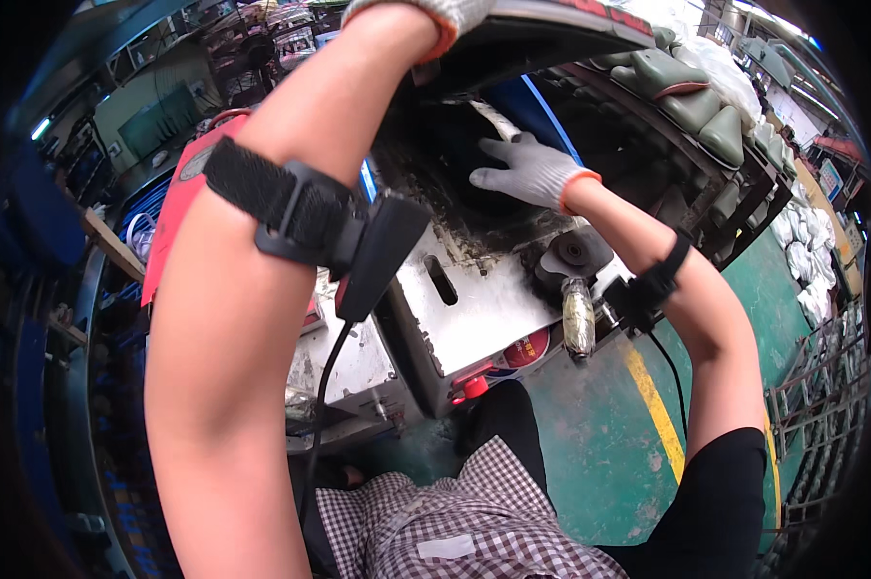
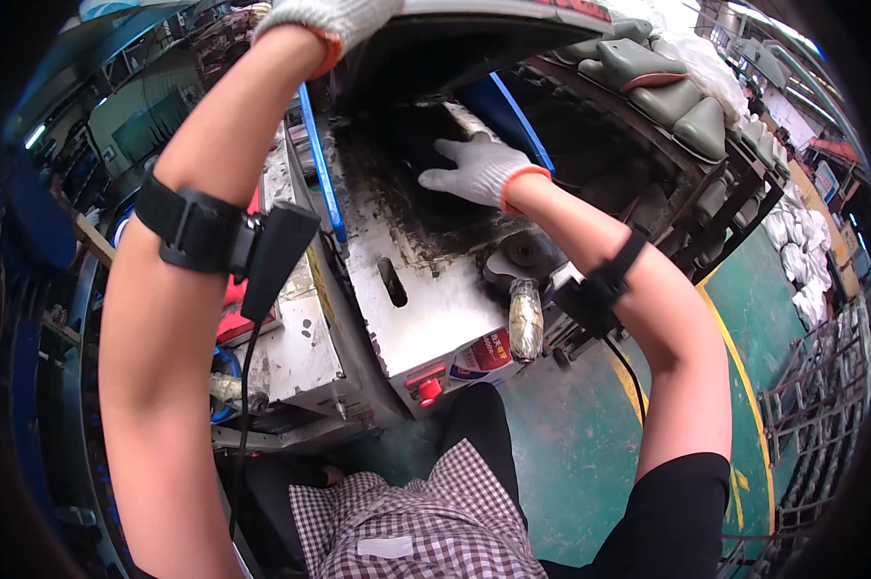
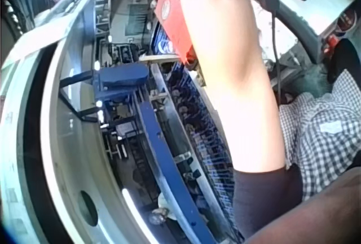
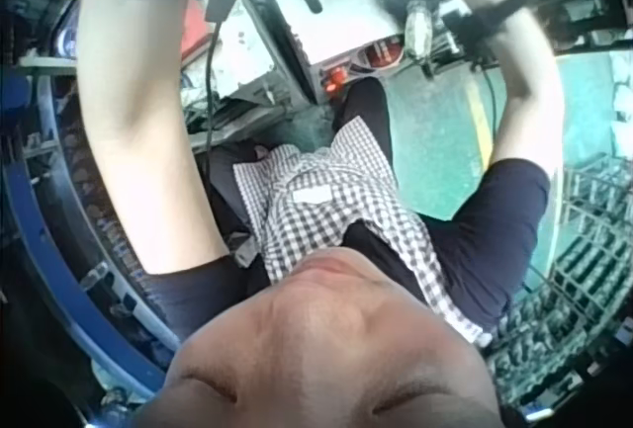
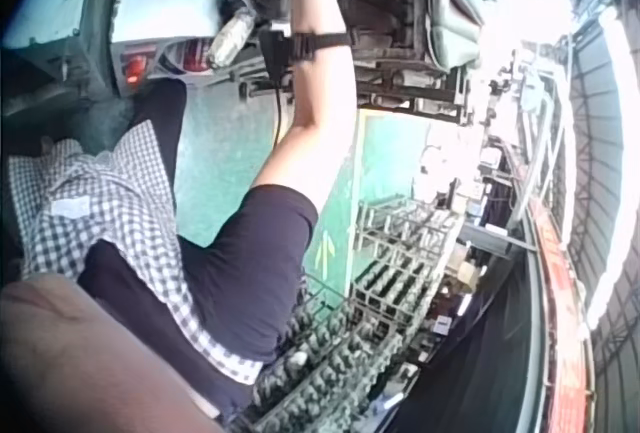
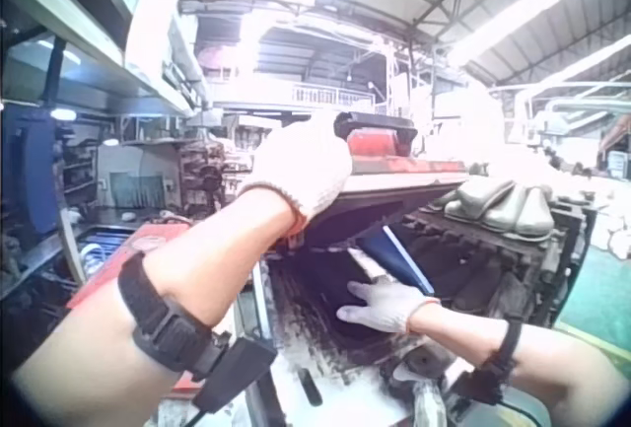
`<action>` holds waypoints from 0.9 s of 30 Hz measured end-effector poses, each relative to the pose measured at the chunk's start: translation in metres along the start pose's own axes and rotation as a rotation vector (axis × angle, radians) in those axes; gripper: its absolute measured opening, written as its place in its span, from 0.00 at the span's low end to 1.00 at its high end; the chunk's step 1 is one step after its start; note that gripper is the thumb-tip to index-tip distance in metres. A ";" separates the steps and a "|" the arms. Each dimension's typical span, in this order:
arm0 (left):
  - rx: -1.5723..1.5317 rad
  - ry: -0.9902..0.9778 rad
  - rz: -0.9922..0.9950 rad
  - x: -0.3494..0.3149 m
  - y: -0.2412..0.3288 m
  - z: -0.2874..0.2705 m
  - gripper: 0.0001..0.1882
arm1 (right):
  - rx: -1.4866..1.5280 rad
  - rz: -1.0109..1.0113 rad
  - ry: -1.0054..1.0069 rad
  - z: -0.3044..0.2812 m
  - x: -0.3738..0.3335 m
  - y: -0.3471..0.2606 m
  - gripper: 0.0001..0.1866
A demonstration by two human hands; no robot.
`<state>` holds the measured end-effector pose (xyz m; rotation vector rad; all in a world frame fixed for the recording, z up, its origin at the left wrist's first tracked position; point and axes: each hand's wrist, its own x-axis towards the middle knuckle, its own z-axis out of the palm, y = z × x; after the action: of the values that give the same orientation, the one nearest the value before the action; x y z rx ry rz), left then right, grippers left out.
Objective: Operating a pneumatic sole-attaching press machine to bond shoe soles to uppers.
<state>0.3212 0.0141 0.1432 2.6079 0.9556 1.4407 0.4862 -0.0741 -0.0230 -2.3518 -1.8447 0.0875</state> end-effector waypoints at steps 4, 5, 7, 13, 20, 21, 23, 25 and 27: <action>-0.005 -0.172 0.049 -0.037 0.004 0.000 0.27 | 0.296 -0.363 0.260 -0.013 -0.094 -0.008 0.29; 0.052 -0.368 -0.045 -0.042 0.004 0.002 0.29 | 0.225 -0.372 0.354 -0.007 -0.118 -0.013 0.28; 0.000 -0.443 -0.070 -0.068 0.003 0.017 0.31 | 0.225 -0.398 0.395 0.005 -0.161 -0.023 0.24; 0.050 -0.237 -0.051 -0.177 -0.010 0.080 0.39 | 0.129 -0.377 0.519 0.052 -0.220 -0.034 0.23; 0.098 -0.224 -0.059 -0.247 -0.023 0.119 0.45 | -0.067 -0.427 0.808 0.080 -0.219 0.010 0.20; 0.124 -0.166 -0.031 -0.250 -0.024 0.123 0.46 | -0.099 -0.373 0.813 0.081 -0.220 0.020 0.20; 0.130 -0.167 -0.041 -0.255 -0.026 0.129 0.45 | -0.113 -0.420 0.987 0.084 -0.212 0.043 0.22; 0.133 -0.161 -0.033 -0.256 -0.029 0.133 0.45 | -0.113 -0.299 1.086 0.081 -0.199 0.070 0.22; 0.134 -0.092 -0.012 -0.255 -0.029 0.135 0.44 | -0.083 -0.091 1.107 0.076 -0.177 0.092 0.20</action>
<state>0.3113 -0.0572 -0.1376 2.7279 1.0908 1.2844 0.5217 -0.2610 -0.1203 -1.6969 -1.3358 -1.0705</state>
